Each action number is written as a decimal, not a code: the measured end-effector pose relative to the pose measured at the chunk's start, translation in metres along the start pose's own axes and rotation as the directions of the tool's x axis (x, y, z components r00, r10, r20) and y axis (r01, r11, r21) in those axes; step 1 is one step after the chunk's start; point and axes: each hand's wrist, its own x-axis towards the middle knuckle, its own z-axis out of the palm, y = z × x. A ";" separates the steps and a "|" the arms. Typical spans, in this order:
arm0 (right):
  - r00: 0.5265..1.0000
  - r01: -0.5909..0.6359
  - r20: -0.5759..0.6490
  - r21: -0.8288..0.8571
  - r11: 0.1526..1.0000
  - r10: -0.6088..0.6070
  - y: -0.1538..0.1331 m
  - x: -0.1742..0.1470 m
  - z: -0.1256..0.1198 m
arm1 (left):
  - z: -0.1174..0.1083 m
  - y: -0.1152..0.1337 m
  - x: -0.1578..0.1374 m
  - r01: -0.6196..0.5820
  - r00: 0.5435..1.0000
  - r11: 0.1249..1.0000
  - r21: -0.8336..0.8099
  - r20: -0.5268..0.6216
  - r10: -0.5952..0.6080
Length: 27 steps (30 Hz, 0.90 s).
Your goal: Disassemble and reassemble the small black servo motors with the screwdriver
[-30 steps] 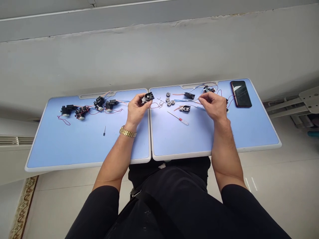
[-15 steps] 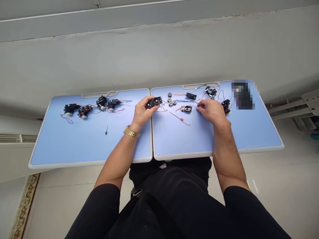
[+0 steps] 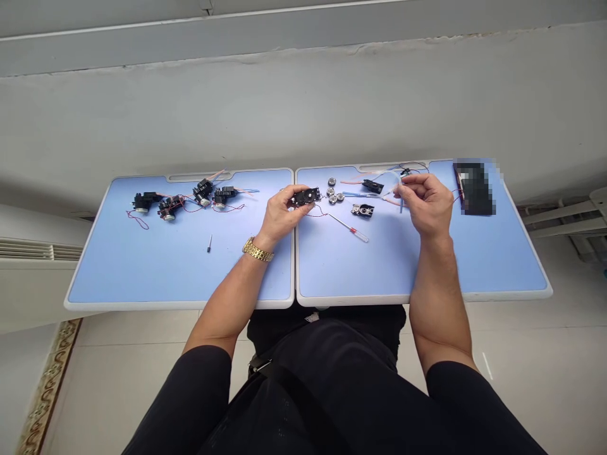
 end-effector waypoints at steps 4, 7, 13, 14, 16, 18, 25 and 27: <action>0.997 0.060 -0.049 0.163 0.985 -0.053 -0.002 0.003 0.000 | -0.001 -0.001 0.000 0.015 1.000 1.000 0.003 -0.004 -0.015; 0.993 0.107 -0.070 0.187 0.976 -0.095 0.000 0.006 -0.001 | -0.002 -0.001 0.000 0.021 1.000 0.999 0.024 -0.009 -0.021; 1.000 -0.024 0.013 0.217 0.976 0.022 -0.007 0.007 0.001 | -0.002 0.002 -0.001 0.018 1.000 1.000 0.004 -0.002 -0.018; 0.998 -0.049 0.045 0.254 0.966 0.038 -0.009 0.006 0.003 | -0.002 0.003 -0.001 0.016 1.000 1.000 -0.004 0.003 -0.016; 0.993 -0.088 0.107 0.329 0.940 0.055 -0.016 0.003 0.008 | -0.002 0.003 -0.001 0.016 1.000 0.999 -0.036 0.018 -0.015; 0.981 -0.125 0.184 0.374 0.919 0.058 -0.023 -0.002 0.019 | -0.002 0.003 -0.001 0.022 0.999 0.994 -0.105 0.038 -0.018; 0.829 -0.149 0.557 0.315 0.937 -0.056 -0.049 -0.028 0.060 | -0.008 0.013 -0.003 0.144 0.970 0.910 -0.390 0.238 -0.052; 0.813 -0.051 0.562 0.333 0.942 -0.155 -0.059 -0.033 0.064 | -0.009 0.015 -0.004 0.163 0.963 0.892 -0.422 0.265 -0.051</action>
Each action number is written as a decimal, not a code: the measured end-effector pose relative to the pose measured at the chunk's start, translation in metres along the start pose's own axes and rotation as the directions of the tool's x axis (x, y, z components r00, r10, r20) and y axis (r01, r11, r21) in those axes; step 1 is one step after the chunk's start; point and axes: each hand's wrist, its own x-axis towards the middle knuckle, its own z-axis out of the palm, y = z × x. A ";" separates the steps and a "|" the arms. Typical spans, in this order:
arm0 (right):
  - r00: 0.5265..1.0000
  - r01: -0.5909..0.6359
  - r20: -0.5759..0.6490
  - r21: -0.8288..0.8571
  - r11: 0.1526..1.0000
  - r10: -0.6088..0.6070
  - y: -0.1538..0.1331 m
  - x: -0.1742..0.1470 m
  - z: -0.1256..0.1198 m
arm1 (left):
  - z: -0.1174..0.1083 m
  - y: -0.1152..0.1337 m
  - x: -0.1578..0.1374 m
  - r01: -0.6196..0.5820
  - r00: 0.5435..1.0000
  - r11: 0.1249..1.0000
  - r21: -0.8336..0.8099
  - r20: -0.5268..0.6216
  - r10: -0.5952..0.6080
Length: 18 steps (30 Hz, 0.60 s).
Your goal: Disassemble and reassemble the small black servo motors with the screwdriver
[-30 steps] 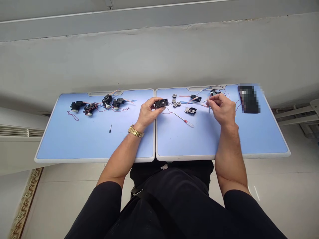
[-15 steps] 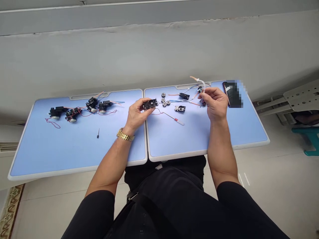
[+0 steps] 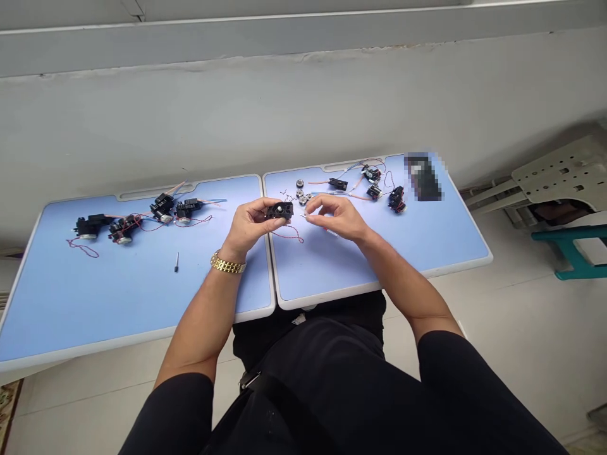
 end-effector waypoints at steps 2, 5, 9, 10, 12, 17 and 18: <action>0.994 0.107 0.027 -0.075 0.991 -0.105 -0.008 0.000 0.006 | 0.000 0.001 -0.001 -0.002 1.000 1.000 -0.029 0.013 0.002; 0.972 0.236 0.049 -0.252 0.939 -0.231 -0.015 0.005 0.010 | -0.001 0.002 -0.001 -0.012 1.000 0.999 -0.047 0.019 0.013; 0.940 0.341 0.139 -0.337 0.878 -0.312 -0.013 0.017 0.012 | -0.002 0.001 0.001 -0.012 1.000 0.999 -0.042 0.013 0.012; 0.932 0.359 0.167 -0.316 0.878 -0.321 -0.011 0.020 0.013 | -0.003 0.000 0.001 -0.007 1.000 0.999 -0.036 0.014 0.008; 0.917 0.386 0.211 -0.249 0.888 -0.339 -0.007 0.022 0.014 | -0.004 -0.001 0.002 0.005 1.000 1.000 -0.017 0.016 -0.005; 0.929 0.358 0.172 -0.209 0.910 -0.327 0.000 0.014 0.015 | -0.001 -0.002 0.000 0.015 1.000 0.997 0.080 0.012 -0.016; 0.941 0.333 0.139 -0.230 0.915 -0.307 0.001 0.011 0.014 | 0.000 -0.002 0.000 0.009 1.000 0.994 0.112 0.017 -0.011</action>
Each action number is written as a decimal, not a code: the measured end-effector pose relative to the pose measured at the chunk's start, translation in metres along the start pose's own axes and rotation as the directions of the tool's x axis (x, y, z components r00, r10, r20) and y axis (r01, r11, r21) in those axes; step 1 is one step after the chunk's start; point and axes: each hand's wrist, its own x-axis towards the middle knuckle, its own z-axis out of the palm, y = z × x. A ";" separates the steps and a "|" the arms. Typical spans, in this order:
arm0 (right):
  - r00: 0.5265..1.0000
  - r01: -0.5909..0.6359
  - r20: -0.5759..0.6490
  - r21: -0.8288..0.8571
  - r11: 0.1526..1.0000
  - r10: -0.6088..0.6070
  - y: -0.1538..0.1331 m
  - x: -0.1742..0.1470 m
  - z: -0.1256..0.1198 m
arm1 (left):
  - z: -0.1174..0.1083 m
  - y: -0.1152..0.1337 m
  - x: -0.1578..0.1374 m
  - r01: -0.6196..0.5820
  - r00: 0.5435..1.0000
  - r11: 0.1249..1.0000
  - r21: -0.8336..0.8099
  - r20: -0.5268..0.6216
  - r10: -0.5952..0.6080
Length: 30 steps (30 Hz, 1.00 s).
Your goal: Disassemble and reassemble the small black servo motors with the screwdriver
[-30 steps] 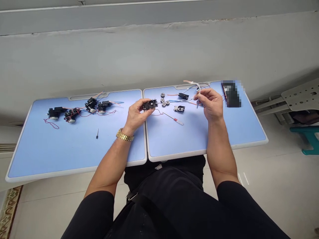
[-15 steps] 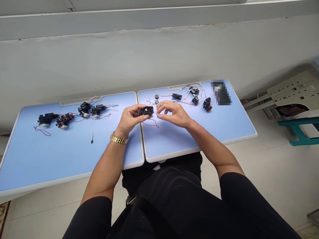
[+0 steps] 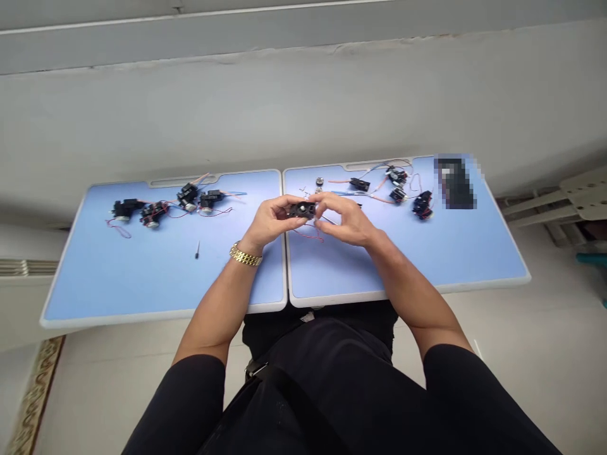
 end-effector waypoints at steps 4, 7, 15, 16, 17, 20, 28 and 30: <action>0.989 -0.103 -0.112 -0.089 0.991 0.093 0.002 -0.006 -0.007 | 0.003 -0.003 0.001 -0.071 0.996 0.983 0.172 -0.037 0.079; 0.988 -0.098 -0.133 -0.110 0.989 0.083 0.003 -0.007 -0.010 | 0.004 -0.008 0.002 -0.092 0.991 0.954 0.285 -0.065 0.115; 0.997 0.010 -0.074 -0.233 0.973 -0.028 0.002 -0.011 -0.004 | 0.004 -0.013 0.002 -0.203 0.975 0.875 0.440 0.006 0.223; 0.997 0.022 -0.073 -0.249 0.968 -0.041 0.003 -0.011 -0.003 | 0.004 -0.013 0.002 -0.207 0.974 0.868 0.452 0.011 0.227; 0.996 0.034 -0.072 -0.264 0.964 -0.055 0.003 -0.011 -0.003 | 0.005 -0.013 0.001 -0.209 0.974 0.862 0.462 0.015 0.228; 0.994 0.055 -0.071 -0.293 0.955 -0.079 0.006 -0.011 -0.004 | 0.005 -0.015 0.001 -0.206 0.974 0.854 0.477 0.017 0.225; 0.995 0.033 -0.070 -0.376 0.926 -0.064 0.012 -0.013 -0.006 | 0.000 -0.012 0.001 -0.007 0.998 0.991 0.134 -0.068 0.016; 0.998 0.029 -0.046 -0.428 0.903 -0.053 0.015 -0.014 -0.005 | -0.001 -0.006 0.001 0.076 0.997 0.997 0.017 0.017 -0.076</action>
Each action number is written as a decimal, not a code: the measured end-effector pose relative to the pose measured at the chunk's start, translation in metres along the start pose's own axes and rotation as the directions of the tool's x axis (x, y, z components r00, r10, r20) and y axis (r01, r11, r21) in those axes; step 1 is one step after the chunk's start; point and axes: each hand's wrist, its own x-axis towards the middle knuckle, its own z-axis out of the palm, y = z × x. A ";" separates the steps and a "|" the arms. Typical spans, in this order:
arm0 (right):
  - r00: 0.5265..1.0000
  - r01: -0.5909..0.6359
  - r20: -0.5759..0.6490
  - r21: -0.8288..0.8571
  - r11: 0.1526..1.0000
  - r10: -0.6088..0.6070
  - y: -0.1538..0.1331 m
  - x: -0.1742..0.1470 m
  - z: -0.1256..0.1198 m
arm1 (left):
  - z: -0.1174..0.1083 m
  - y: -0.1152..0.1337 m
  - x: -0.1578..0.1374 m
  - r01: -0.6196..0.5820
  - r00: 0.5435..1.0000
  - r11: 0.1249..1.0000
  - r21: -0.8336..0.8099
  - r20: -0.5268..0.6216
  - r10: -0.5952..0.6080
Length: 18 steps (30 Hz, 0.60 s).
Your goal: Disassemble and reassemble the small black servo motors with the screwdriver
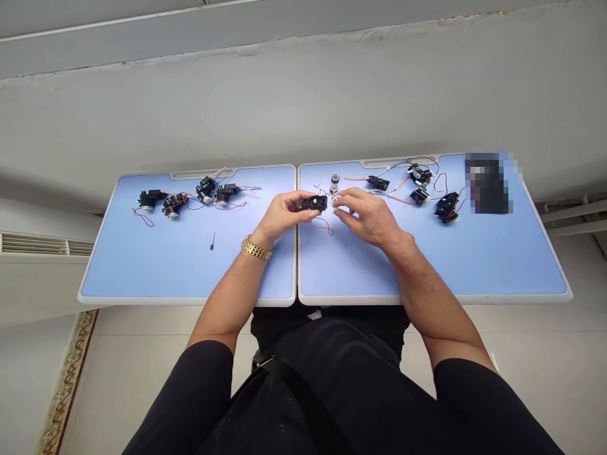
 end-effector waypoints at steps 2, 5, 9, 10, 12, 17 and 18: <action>0.999 0.016 0.050 -0.067 0.998 -0.013 0.001 -0.001 0.003 | 0.001 0.005 -0.001 0.057 0.996 0.997 -0.060 0.070 -0.052; 0.990 0.069 0.132 -0.114 0.991 -0.053 0.000 -0.001 0.007 | 0.003 0.008 -0.001 0.093 0.989 0.991 -0.100 0.122 -0.081; 0.988 0.100 0.129 -0.065 0.993 -0.091 -0.002 0.000 0.007 | 0.003 0.005 0.001 0.129 0.988 0.977 -0.168 0.109 -0.112; 0.990 0.100 0.107 -0.048 0.994 -0.094 -0.002 0.000 0.007 | 0.002 0.005 0.001 0.138 0.988 0.971 -0.195 0.099 -0.120; 0.993 0.097 0.062 -0.008 0.995 -0.096 -0.001 0.000 0.006 | 0.001 0.005 0.001 0.145 0.988 0.959 -0.242 0.083 -0.129; 0.998 0.052 0.046 0.028 0.998 -0.053 -0.001 0.000 0.005 | 0.002 0.007 0.001 0.116 0.992 0.970 -0.215 0.066 -0.105; 0.997 0.044 0.055 0.021 0.999 -0.045 -0.002 0.000 0.005 | 0.002 0.007 0.001 0.096 0.994 0.978 -0.185 0.061 -0.086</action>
